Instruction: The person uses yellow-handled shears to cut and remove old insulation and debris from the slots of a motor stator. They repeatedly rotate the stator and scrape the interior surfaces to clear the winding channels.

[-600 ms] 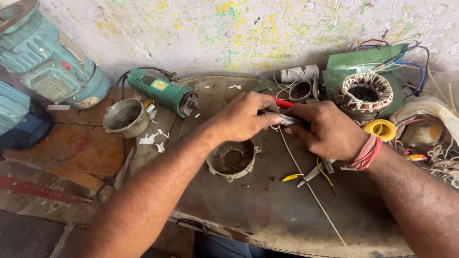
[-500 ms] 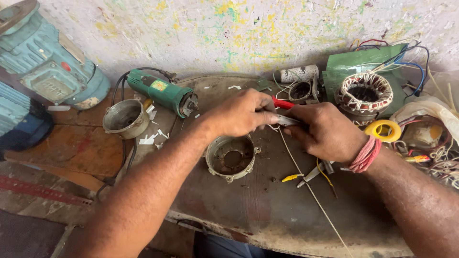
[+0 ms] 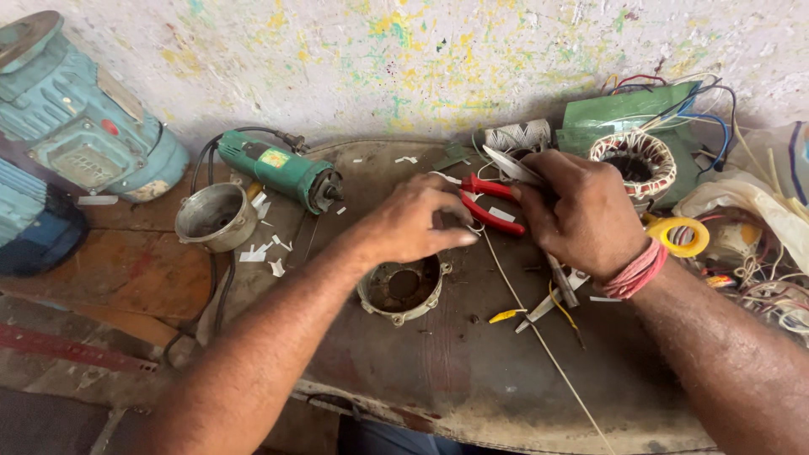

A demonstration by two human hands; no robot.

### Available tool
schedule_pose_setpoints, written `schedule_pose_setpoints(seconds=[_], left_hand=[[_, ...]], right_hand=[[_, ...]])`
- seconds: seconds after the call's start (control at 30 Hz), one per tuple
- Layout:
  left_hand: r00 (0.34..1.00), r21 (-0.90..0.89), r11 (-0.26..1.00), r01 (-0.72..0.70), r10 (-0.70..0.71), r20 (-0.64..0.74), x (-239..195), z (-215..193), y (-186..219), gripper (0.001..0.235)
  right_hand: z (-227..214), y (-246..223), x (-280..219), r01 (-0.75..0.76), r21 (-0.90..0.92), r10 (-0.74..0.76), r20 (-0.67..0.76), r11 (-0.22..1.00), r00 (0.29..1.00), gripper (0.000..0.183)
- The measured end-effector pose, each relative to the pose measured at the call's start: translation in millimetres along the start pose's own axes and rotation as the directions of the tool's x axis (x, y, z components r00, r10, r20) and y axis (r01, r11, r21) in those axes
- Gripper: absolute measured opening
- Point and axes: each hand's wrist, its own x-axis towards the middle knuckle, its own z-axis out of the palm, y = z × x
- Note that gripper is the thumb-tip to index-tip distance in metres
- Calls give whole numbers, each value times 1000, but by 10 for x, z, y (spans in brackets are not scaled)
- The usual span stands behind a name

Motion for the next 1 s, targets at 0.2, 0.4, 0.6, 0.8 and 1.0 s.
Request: schedule_pose_setpoints(seconds=[0.2, 0.4, 0.6, 0.8, 1.0], left_hand=[[978, 59, 989, -137, 145, -152, 26, 59, 84, 73], [887, -79, 898, 433, -440, -138, -344, -261, 36, 52], [688, 101, 686, 721, -726, 17, -1018, -375, 81, 59], [737, 5, 740, 673, -670, -93, -1082, -301, 264, 33], [770, -120, 822, 556, -564, -299, -934, -433, 572, 21]], right_hand=[[4, 10, 24, -11, 3, 11, 16, 1000, 1000, 16], [12, 17, 26, -90, 54, 81, 152, 995, 985, 21], [86, 30, 20, -51, 122, 26, 199, 991, 980, 27], [92, 11, -1, -56, 125, 32, 189, 991, 981, 33], [82, -2, 3, -55, 122, 34, 164, 991, 986, 35]])
